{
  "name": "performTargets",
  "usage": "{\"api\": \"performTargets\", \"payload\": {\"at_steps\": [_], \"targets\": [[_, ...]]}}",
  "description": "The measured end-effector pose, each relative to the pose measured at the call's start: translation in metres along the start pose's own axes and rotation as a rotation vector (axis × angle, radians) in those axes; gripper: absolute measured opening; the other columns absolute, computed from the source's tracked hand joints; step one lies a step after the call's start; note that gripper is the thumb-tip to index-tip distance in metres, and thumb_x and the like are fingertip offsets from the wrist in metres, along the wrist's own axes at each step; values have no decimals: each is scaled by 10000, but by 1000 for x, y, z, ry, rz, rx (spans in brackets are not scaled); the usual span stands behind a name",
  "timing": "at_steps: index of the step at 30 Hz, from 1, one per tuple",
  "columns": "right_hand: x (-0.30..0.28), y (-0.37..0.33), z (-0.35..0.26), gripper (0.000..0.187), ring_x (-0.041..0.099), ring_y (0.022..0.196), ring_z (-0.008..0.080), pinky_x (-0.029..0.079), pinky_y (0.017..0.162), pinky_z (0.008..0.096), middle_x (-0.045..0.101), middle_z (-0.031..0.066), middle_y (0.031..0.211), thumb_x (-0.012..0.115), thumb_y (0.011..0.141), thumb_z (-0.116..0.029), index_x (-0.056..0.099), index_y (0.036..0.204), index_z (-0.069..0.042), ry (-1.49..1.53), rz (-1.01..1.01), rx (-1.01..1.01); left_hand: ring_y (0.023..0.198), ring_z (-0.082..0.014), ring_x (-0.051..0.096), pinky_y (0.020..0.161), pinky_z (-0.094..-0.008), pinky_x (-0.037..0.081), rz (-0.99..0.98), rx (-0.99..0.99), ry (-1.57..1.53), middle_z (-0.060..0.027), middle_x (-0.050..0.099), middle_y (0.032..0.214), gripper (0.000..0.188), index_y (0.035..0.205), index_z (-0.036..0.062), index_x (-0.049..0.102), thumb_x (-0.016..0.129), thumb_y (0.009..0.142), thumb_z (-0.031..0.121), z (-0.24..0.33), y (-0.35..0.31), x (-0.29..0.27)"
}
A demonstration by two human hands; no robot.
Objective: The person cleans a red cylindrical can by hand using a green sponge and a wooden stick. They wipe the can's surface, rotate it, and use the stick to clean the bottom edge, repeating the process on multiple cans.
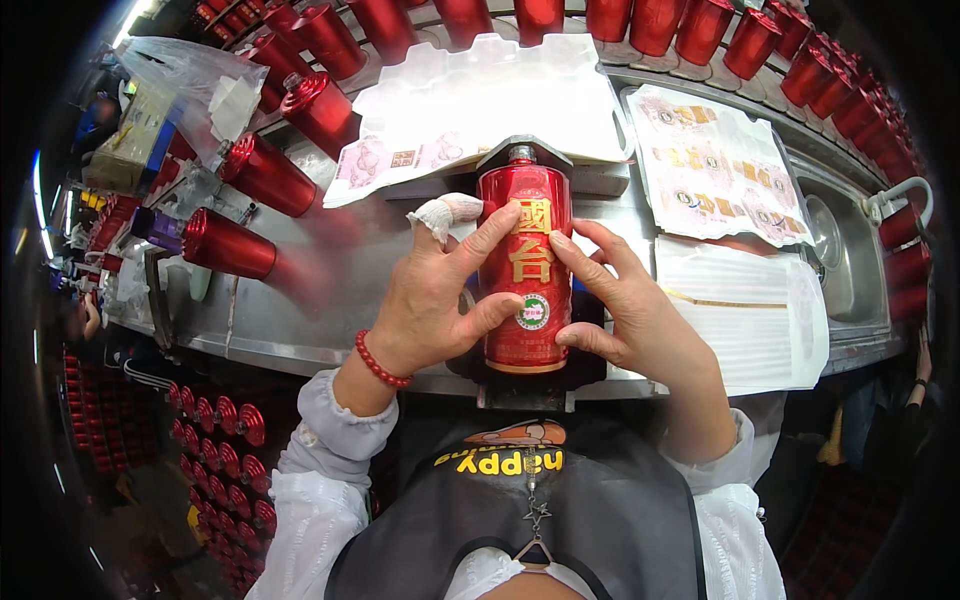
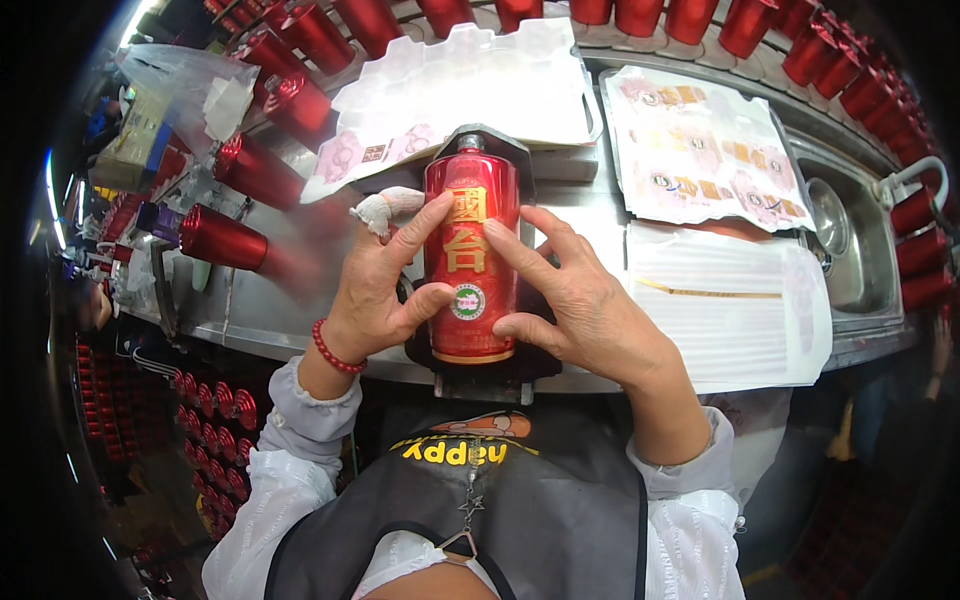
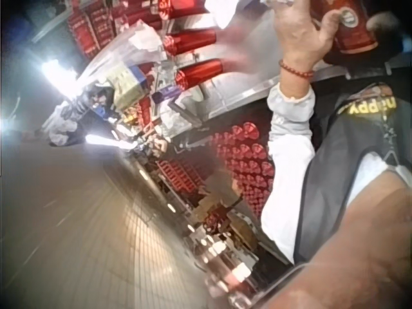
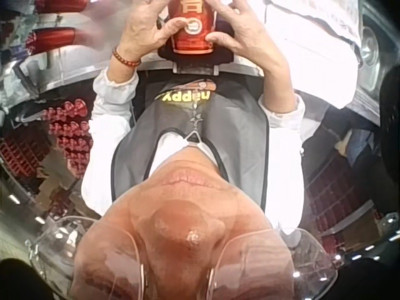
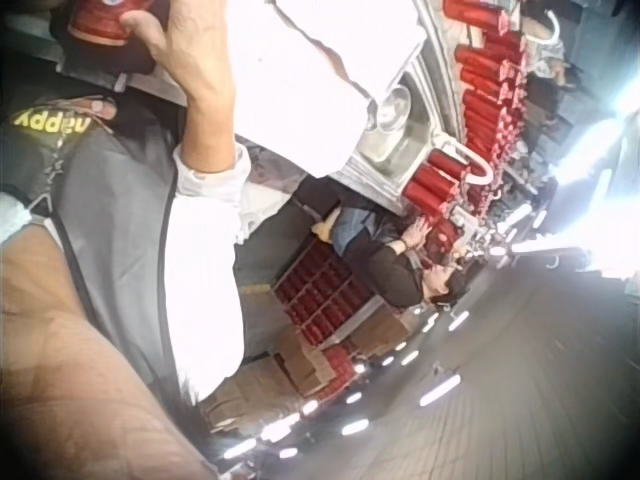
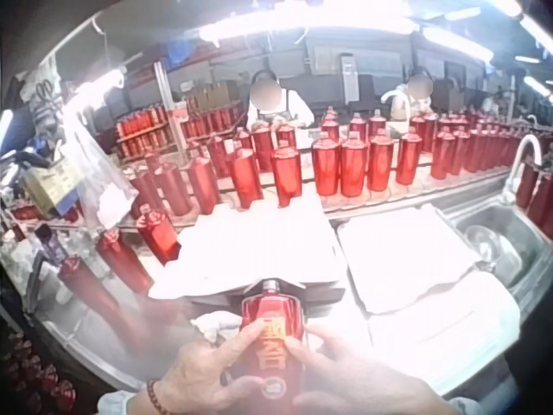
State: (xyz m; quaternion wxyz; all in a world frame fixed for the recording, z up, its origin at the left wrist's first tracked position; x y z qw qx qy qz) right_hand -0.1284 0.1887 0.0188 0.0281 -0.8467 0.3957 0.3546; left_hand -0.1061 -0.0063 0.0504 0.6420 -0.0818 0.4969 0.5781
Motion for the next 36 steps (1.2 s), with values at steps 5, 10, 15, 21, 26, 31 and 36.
{"api": "performTargets", "payload": {"at_steps": [5, 10, 15, 21, 26, 31, 36], "targets": [[-1, 0, 0, 891, 430, 1403, 412, 428, 1124, 465, 337, 205, 1579, 832, 820, -382, 415, 1578, -172, -33, -4, -8, 962, -299, 582, 844, -383, 528, -41, 43, 83, -171, 498, 1280, 719, 1455, 134, 588, 759, 871, 519, 6, 7, -2], [-2, 0, -1, 883, 433, 1401, 413, 425, 1127, 463, 349, 210, 1571, 826, 827, -389, 417, 1576, -164, -28, 3, -26, 955, -305, 604, 828, -385, 535, -52, 17, 83, -176, 521, 1287, 721, 1465, 132, 577, 749, 879, 516, 6, 7, -2], [-4, 1, -2, 870, 455, 1383, 414, 441, 1112, 457, 353, 223, 1573, 830, 827, -366, 429, 1566, -141, -35, 2, -32, 982, -315, 672, 815, -397, 556, 21, 206, 66, -193, 606, 1337, 684, 1472, 122, 567, 727, 897, 456, 24, 15, -6], [-48, 11, -18, 675, 670, 1164, 328, 566, 964, 384, 574, 222, 1433, 742, 821, 47, 522, 1454, -38, -246, 196, -160, 722, -286, 653, 693, -391, 545, -128, 225, 212, -156, 686, 1271, 705, 1496, 130, 537, 693, 894, 464, 28, 17, 2], [-75, 98, -37, 234, 691, 725, 353, 538, 642, 405, 691, 185, 865, 721, 892, -97, 603, 1086, -37, -313, 30, -312, 841, -331, 683, 752, -398, 563, -162, 198, 210, -184, 696, 1231, 707, 1452, 74, 565, 712, 893, 480, 27, 19, 2], [-82, 146, -18, 225, 674, 742, 345, 532, 661, 396, 686, 177, 837, 741, 897, -148, 623, 1050, -34, -480, 77, -286, 933, -365, 717, 799, -405, 583, -228, 166, 187, -203, 686, 1262, 723, 1422, 38, 582, 732, 882, 495, 21, 18, 2], [-74, 133, -13, 225, 678, 751, 242, 541, 703, 334, 701, 132, 858, 728, 879, -138, 652, 1058, -25, -18, 22, -196, 627, -272, 611, 611, -389, 520, -80, 245, 78, -125, 697, 885, 712, 1469, 130, 567, 711, 878, 500, 8, 29, -1]]}}
Point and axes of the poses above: each hand's wrist, its own y-axis towards the middle knuckle, its own x-axis out of the palm, z = x × y, the point moved 7 cm from there along y, towards the middle knuckle
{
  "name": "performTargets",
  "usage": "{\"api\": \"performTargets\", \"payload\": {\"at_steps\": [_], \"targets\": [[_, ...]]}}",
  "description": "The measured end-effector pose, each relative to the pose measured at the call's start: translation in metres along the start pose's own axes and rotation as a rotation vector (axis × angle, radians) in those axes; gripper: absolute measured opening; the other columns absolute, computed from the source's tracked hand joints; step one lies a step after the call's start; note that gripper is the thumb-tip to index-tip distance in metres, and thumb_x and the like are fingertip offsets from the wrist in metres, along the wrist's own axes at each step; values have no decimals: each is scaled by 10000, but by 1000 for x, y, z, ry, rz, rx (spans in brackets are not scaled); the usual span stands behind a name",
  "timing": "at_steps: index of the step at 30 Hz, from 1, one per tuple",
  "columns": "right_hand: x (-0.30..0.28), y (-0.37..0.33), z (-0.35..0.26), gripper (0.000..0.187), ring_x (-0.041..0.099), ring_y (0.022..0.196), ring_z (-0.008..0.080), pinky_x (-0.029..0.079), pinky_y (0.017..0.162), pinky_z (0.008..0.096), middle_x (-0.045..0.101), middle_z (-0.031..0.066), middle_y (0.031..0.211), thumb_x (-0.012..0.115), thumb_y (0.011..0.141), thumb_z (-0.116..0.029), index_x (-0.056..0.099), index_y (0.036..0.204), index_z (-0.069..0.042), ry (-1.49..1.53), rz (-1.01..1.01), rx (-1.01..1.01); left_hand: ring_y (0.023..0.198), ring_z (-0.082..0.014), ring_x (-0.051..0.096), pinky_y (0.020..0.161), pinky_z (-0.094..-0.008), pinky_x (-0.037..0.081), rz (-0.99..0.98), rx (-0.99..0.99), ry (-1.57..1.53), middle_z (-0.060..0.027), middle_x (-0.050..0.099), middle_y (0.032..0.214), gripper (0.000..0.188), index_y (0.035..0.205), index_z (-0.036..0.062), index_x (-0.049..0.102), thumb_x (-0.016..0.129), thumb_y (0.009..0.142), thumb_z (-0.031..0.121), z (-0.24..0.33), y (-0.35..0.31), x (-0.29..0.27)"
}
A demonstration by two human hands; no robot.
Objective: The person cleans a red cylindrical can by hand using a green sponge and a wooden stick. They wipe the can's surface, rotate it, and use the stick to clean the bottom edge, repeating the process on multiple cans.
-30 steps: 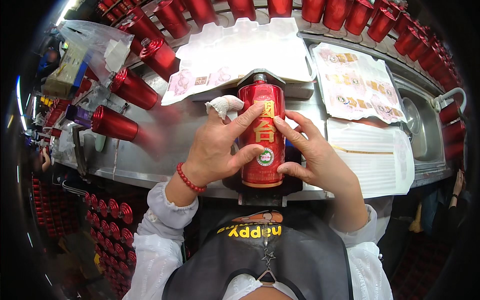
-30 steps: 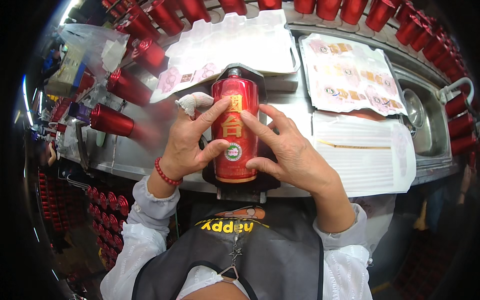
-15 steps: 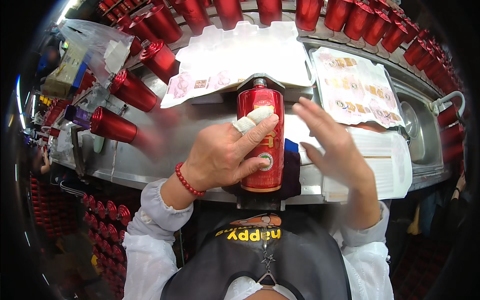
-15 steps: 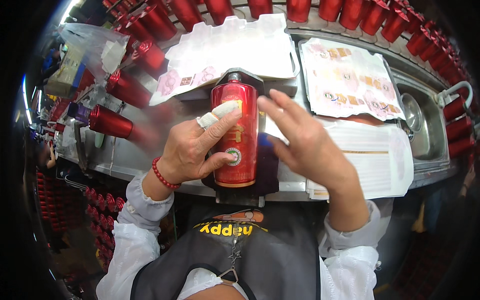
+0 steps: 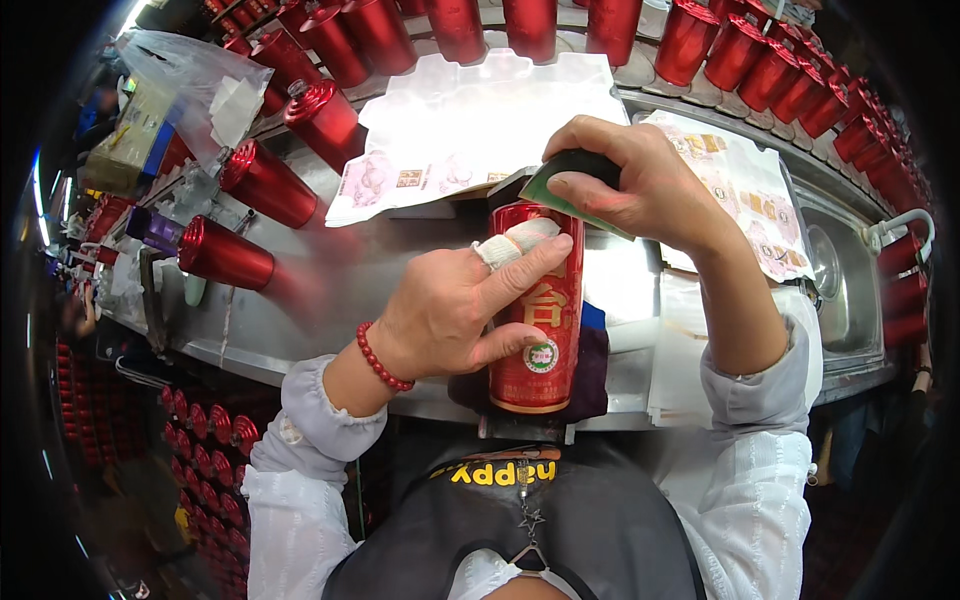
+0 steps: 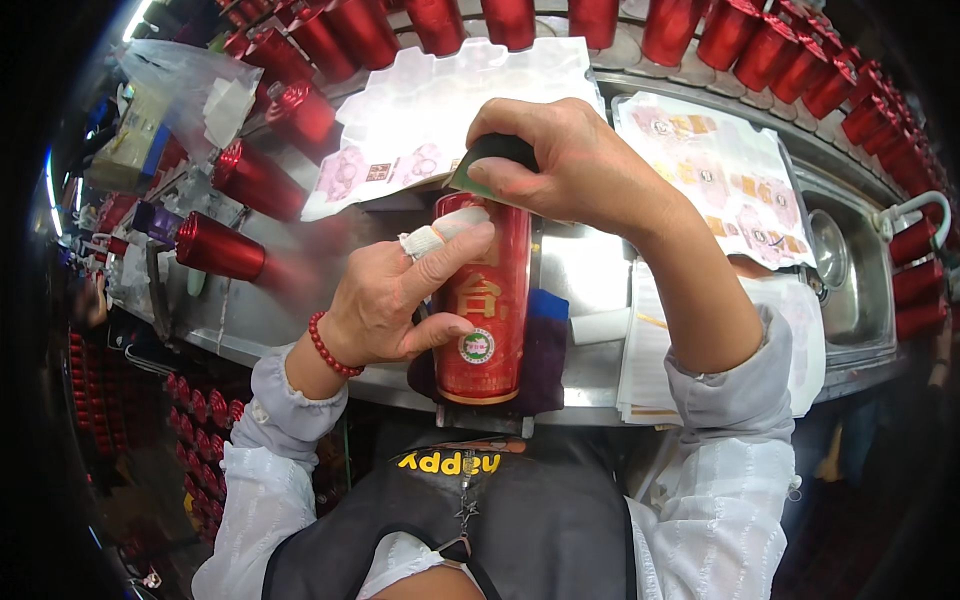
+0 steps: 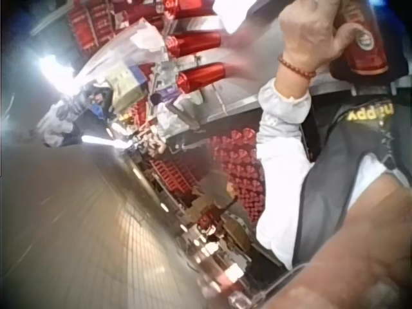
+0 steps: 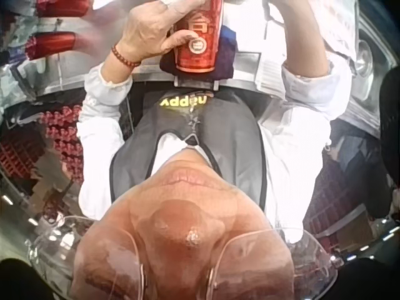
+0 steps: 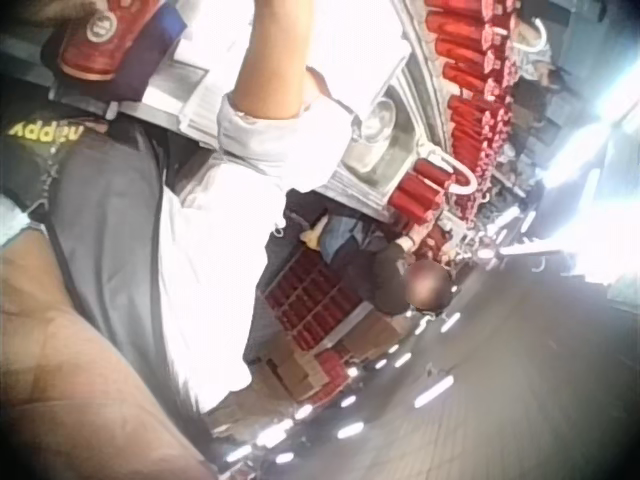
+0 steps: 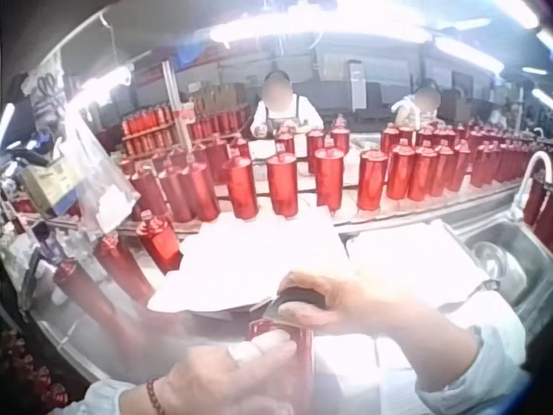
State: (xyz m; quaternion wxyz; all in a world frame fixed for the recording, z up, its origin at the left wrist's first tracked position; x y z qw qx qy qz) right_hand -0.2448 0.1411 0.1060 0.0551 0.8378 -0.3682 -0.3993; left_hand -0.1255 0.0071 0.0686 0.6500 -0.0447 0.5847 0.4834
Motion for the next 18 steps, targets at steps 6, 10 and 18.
{"api": "performTargets", "payload": {"at_steps": [6, 10, 18], "targets": [[-1, -5, 11, 222, 647, 745, 182, 527, 708, 313, 676, 112, 819, 703, 906, -167, 642, 1038, 0, -15, 47, 127, 666, -276, 637, 635, -383, 548, 8, 62, 1, -132, 730, 1048, 686, 1448, 134, 582, 741, 856, 441, -8, 3, -2], [-4, -14, 18, 225, 624, 748, 143, 516, 703, 295, 668, 80, 815, 711, 902, -161, 643, 1044, 0, 54, 92, 166, 670, -264, 645, 623, -371, 543, -74, 97, 5, -95, 728, 949, 645, 1423, 151, 602, 751, 850, 406, -15, 7, -3], [15, 10, 19, 210, 598, 752, 115, 512, 688, 284, 638, 44, 797, 718, 886, -164, 663, 1011, -3, 124, -151, 134, 675, -251, 664, 615, -366, 545, -150, 125, 4, -79, 711, 852, 573, 1394, 171, 625, 731, 873, 383, -6, 26, 4]]}}
Point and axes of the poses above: each hand's wrist, its own y-axis towards the middle knuckle, its own x-axis out of the palm, z = x × y, the point moved 7 cm from there along y, towards the middle knuckle
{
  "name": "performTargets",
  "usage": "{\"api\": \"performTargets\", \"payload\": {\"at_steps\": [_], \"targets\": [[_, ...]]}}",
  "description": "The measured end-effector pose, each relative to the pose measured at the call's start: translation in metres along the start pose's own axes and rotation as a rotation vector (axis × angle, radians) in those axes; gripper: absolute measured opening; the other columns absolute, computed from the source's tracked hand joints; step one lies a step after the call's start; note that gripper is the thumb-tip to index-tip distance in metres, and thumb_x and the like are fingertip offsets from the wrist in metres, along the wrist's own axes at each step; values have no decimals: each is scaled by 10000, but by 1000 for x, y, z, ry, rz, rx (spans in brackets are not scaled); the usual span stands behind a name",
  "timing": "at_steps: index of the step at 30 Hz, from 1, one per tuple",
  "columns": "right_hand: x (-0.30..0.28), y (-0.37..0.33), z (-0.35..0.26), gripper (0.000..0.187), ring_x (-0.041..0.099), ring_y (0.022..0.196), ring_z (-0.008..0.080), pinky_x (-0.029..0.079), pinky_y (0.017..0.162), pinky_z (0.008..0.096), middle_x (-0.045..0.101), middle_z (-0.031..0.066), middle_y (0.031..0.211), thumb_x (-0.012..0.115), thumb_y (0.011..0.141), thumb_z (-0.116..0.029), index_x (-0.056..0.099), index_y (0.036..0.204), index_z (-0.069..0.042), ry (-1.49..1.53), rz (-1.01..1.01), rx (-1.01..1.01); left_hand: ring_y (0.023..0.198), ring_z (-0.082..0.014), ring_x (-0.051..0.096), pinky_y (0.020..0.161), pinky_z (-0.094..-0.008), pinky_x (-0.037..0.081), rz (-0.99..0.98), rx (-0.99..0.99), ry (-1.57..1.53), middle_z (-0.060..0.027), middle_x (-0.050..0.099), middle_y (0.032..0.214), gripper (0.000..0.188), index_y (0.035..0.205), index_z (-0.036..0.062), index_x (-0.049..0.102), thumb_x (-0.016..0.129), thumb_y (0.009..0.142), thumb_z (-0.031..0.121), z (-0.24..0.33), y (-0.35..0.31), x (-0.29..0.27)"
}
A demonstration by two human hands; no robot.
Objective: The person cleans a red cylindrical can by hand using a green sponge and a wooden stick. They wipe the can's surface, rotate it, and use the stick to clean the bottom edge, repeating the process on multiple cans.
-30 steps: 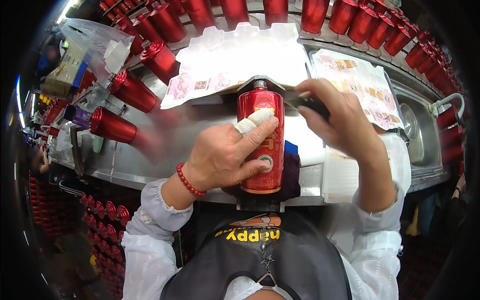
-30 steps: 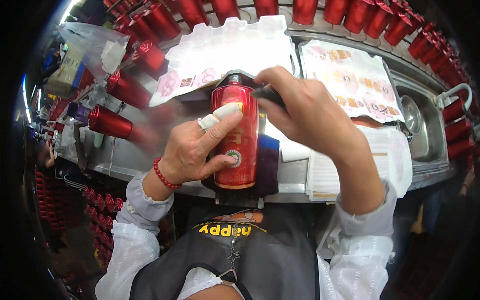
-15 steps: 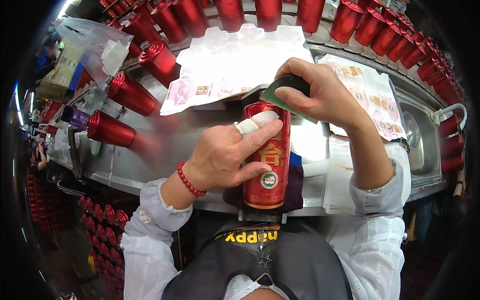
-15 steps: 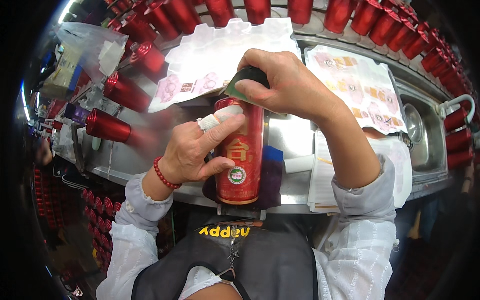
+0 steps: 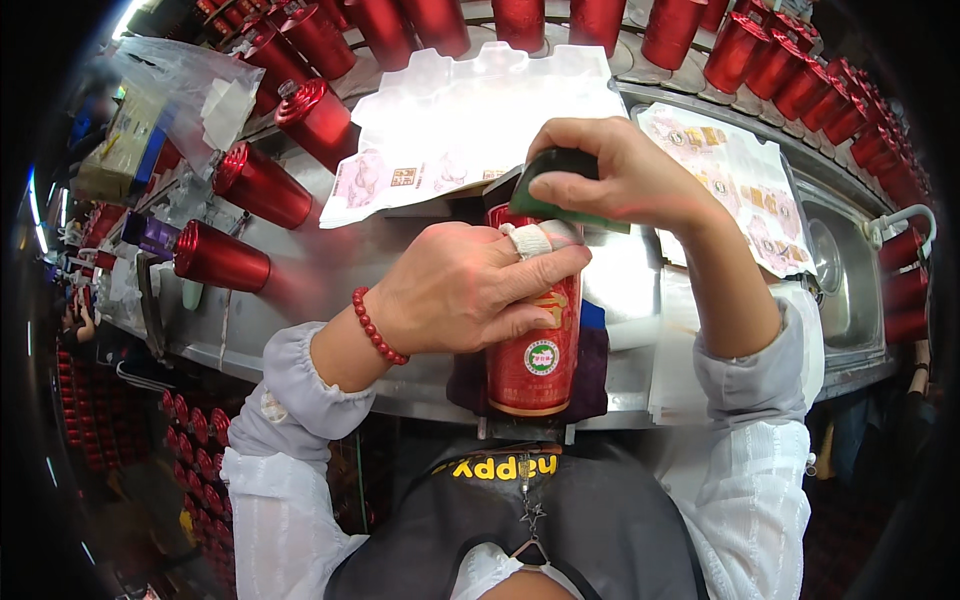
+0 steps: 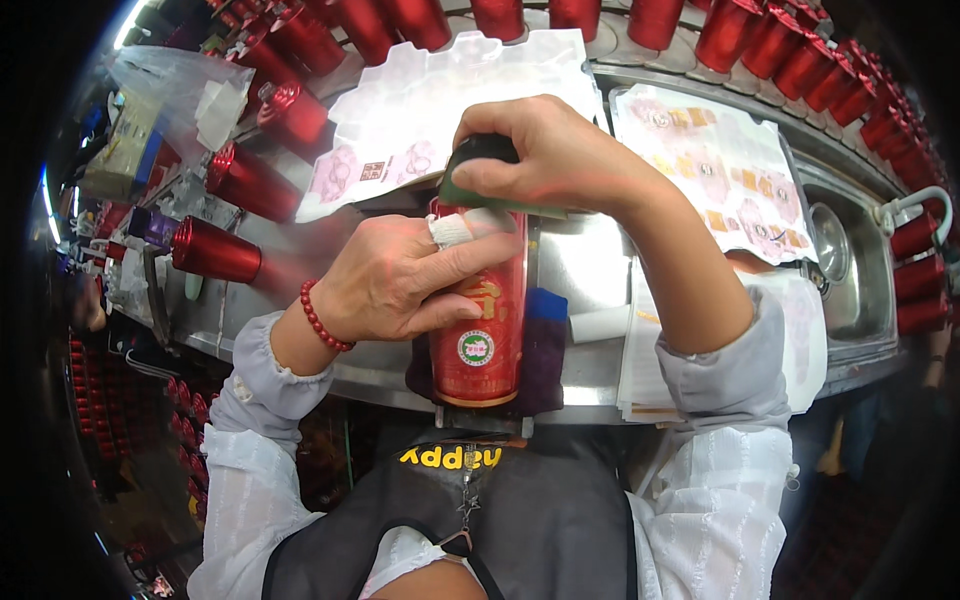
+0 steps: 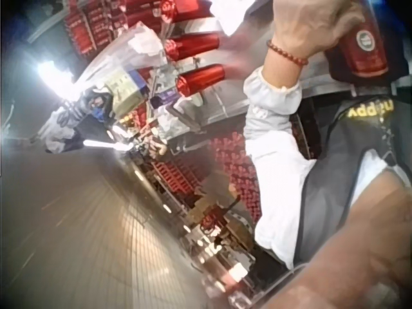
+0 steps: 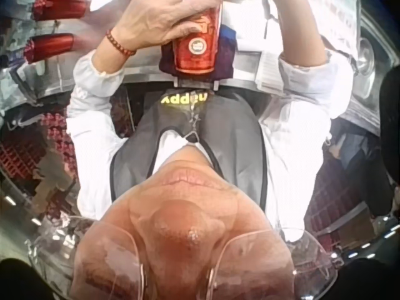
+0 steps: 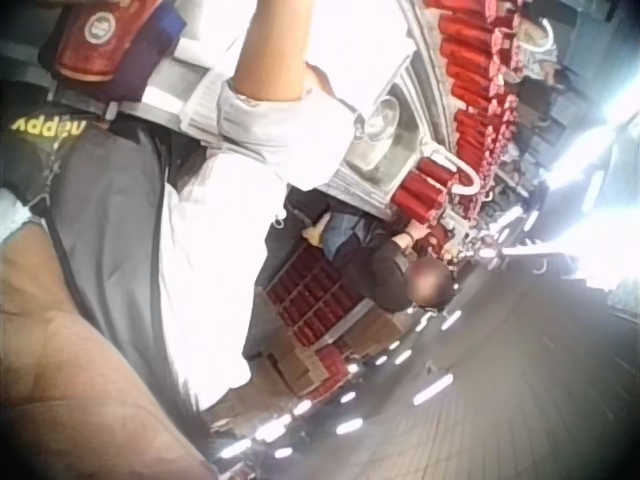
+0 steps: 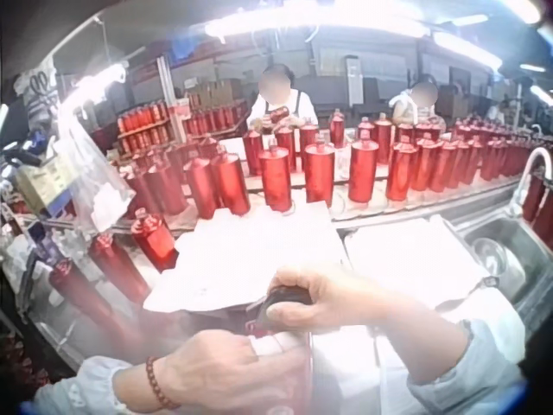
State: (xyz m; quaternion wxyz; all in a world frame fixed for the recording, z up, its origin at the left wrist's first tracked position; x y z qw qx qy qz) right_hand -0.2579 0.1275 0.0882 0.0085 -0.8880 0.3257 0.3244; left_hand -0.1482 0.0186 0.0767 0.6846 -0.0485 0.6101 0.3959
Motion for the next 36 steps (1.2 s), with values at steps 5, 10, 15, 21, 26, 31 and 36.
{"api": "performTargets", "payload": {"at_steps": [5, 10, 15, 21, 26, 31, 36], "targets": [[1, -22, -18, 220, 659, 744, 248, 513, 680, 351, 672, 94, 857, 789, 849, -173, 701, 1018, -62, -328, 479, -321, 687, -181, 617, 656, -310, 512, 361, -293, -459, -72, 679, 860, 518, 1327, 53, 646, 592, 1008, 457, -16, -37, 5], [74, -91, -82, 127, 560, 709, 194, 429, 740, 368, 490, 9, 775, 700, 739, -169, 629, 843, -158, -478, 168, -536, 699, -113, 450, 654, -271, 417, 836, -1063, -1416, -21, 522, 867, 602, 1109, 0, 635, 387, 1092, 548, -52, -129, 60], [33, -69, -67, 159, 581, 730, 220, 411, 686, 383, 506, 21, 785, 733, 746, -177, 617, 851, -149, -667, 427, -494, 870, -213, 594, 814, -355, 508, 807, -995, -1920, -83, 621, 1046, 427, 1093, 38, 608, 468, 1092, 442, -57, -134, 85], [81, -123, -73, 197, 650, 745, 195, 487, 716, 365, 631, 34, 791, 780, 847, -139, 673, 990, -57, -29, 198, -333, 948, -96, 634, 829, -264, 536, 724, -943, -1257, -27, 658, 1045, 251, 1254, 57, 517, 601, 1032, 138, -1, -121, 38], [96, -135, -21, 218, 629, 744, 105, 519, 673, 282, 698, 73, 813, 709, 970, -193, 643, 1024, 8, 252, 698, 201, 889, -41, 579, 803, -214, 496, 599, -736, -871, 5, 651, 997, 246, 1230, 35, 557, 636, 1011, 116, 32, -82, 37], [108, -186, 40, 213, 589, 718, 66, 501, 635, 250, 676, 44, 803, 688, 1001, -209, 633, 1001, -3, 461, 821, 410, 880, -41, 612, 810, -197, 505, 834, -874, -1048, -6, 666, 1037, 251, 1258, 17, 545, 598, 1031, 110, 18, -143, 57], [107, -150, -19, 256, 630, 776, 144, 519, 710, 311, 684, 70, 837, 694, 991, -234, 621, 1050, 4, 282, 802, 235, 866, -36, 589, 783, -217, 516, 728, -643, -863, -1, 660, 1011, 205, 1214, 32, 558, 611, 1024, 88, 38, -88, 42]]}}
Point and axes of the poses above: each hand's wrist, its own y-axis towards the middle knuckle, its own x-axis out of the palm, z = x × y, the point moved 7 cm from there along y, towards the middle knuckle
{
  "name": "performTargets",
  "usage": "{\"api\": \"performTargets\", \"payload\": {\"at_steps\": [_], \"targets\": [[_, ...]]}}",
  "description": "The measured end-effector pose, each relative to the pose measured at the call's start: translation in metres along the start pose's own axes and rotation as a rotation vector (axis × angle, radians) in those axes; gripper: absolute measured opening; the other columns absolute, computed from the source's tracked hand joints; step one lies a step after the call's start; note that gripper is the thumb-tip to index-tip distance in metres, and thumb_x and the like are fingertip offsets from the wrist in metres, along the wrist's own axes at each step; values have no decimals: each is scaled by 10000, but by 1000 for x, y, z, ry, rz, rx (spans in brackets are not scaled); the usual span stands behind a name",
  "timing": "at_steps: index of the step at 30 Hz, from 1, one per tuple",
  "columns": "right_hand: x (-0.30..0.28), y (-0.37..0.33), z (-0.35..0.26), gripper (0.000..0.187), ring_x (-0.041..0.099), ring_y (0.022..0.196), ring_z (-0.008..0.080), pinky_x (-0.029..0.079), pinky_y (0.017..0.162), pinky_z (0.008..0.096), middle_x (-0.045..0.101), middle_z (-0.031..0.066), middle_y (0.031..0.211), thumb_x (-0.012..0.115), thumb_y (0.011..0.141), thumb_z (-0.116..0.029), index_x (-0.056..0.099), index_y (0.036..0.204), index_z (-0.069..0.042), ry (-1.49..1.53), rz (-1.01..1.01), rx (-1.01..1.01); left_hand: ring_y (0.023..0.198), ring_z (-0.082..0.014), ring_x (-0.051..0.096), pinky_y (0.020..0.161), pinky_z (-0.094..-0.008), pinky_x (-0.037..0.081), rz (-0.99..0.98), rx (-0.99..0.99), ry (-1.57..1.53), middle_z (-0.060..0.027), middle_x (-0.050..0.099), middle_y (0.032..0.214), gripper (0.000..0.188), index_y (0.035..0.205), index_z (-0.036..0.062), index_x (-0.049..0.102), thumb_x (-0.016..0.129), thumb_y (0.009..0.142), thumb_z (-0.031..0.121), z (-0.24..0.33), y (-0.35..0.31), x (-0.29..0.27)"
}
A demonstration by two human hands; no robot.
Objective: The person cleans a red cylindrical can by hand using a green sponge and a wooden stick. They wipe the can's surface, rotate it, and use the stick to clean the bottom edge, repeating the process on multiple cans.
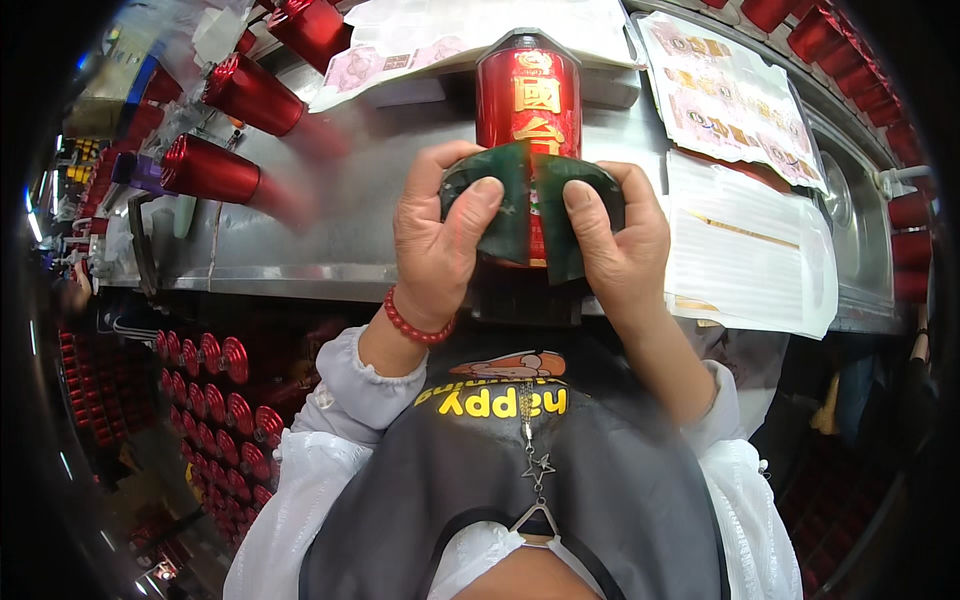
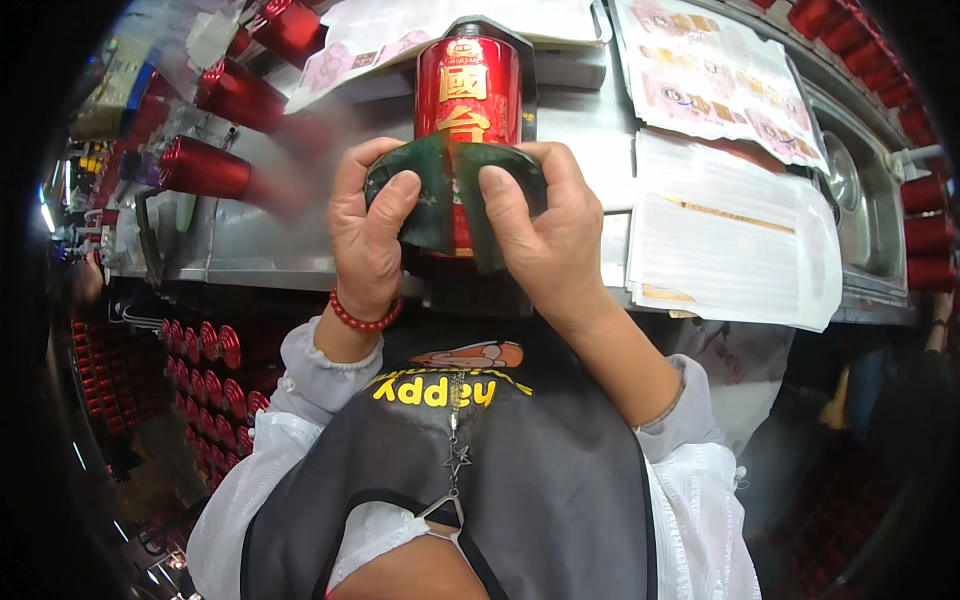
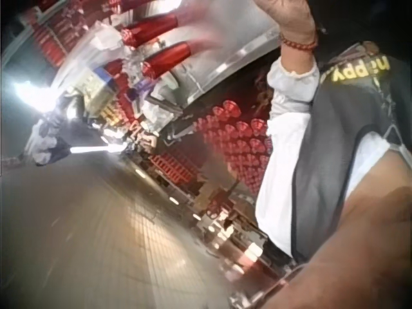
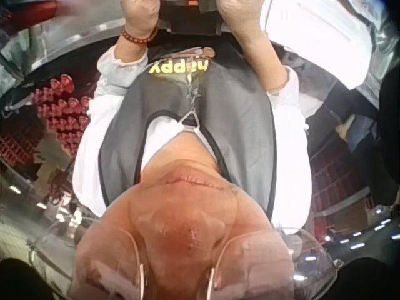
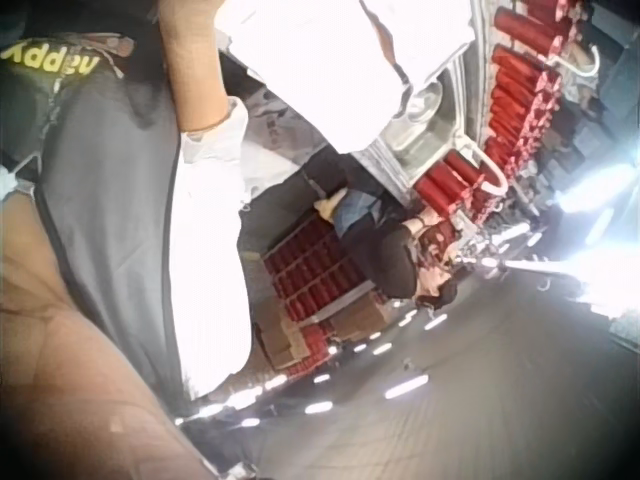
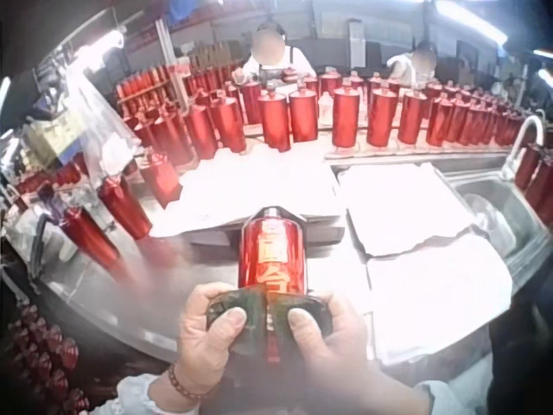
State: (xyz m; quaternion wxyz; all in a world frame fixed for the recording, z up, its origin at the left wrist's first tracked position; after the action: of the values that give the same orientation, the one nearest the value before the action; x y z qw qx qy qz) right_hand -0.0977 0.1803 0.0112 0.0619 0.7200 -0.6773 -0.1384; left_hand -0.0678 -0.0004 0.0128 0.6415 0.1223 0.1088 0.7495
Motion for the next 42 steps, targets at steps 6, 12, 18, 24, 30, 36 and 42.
{"api": "performTargets", "payload": {"at_steps": [6, 12, 18, 24, 30, 36, 42], "targets": [[-18, 12, 30, 204, 608, 820, 84, 507, 727, 260, 682, 55, 892, 665, 1011, -178, 622, 1084, 8, 233, 56, 148, 854, -40, 570, 768, -205, 490, 130, -133, -152, 5, 640, 977, 200, 1194, 24, 581, 630, 1011, 86, -3, 11, -14], [2, 37, 36, 278, 602, 866, 92, 507, 763, 255, 684, 46, 964, 677, 1017, -235, 620, 1128, 13, 258, 41, 128, 843, -28, 540, 759, -207, 475, 94, -121, -140, 29, 627, 963, 222, 1209, 26, 578, 630, 1017, 124, -16, 32, -3], [-1, 26, 66, 298, 568, 849, 68, 494, 766, 222, 667, 17, 968, 651, 1039, -269, 620, 1148, 6, 370, 64, 215, 888, -37, 570, 805, -218, 491, 168, -172, -274, 10, 637, 1030, 244, 1244, 30, 565, 608, 1035, 147, -43, 16, -19], [-6, 3, 25, 255, 592, 834, 66, 501, 745, 215, 668, 25, 958, 675, 1023, -211, 612, 1141, 6, 304, 52, 148, 879, -46, 571, 800, -223, 496, 125, -120, -162, 1, 640, 1020, 245, 1247, 25, 566, 620, 1032, 131, -14, -10, -11], [-6, -7, 29, 304, 598, 798, 85, 508, 723, 241, 678, 35, 902, 691, 1012, -256, 616, 1127, 16, 149, 28, 70, 844, -33, 508, 762, -202, 448, 136, -133, -188, 20, 602, 975, 270, 1265, 14, 536, 597, 1047, 161, -35, -25, -21], [-15, -7, 33, 300, 607, 810, 94, 512, 737, 250, 685, 47, 897, 689, 1009, -252, 616, 1121, 16, 92, 29, 69, 983, -96, 631, 887, -263, 528, 149, -188, -290, -25, 669, 1111, 253, 1280, 45, 555, 590, 1043, 127, -38, -25, -38], [-19, -5, 35, 298, 593, 822, 78, 504, 739, 236, 675, 28, 909, 687, 1014, -251, 604, 1135, 9, 198, 38, 120, 828, -121, 597, 775, -273, 525, 16, -450, -691, -21, 619, 923, 237, 1047, 63, 629, 541, 1079, 280, -27, 28, -38]]}}
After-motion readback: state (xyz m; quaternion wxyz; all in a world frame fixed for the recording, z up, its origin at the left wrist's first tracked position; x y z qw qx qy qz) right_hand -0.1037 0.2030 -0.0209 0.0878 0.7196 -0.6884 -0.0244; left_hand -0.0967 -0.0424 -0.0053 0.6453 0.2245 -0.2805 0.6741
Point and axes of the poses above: each hand's wrist, its own y-axis towards the middle knuckle, its own x-axis out of the palm, z = x × y, the point moved 7 cm from there along y, towards the middle knuckle
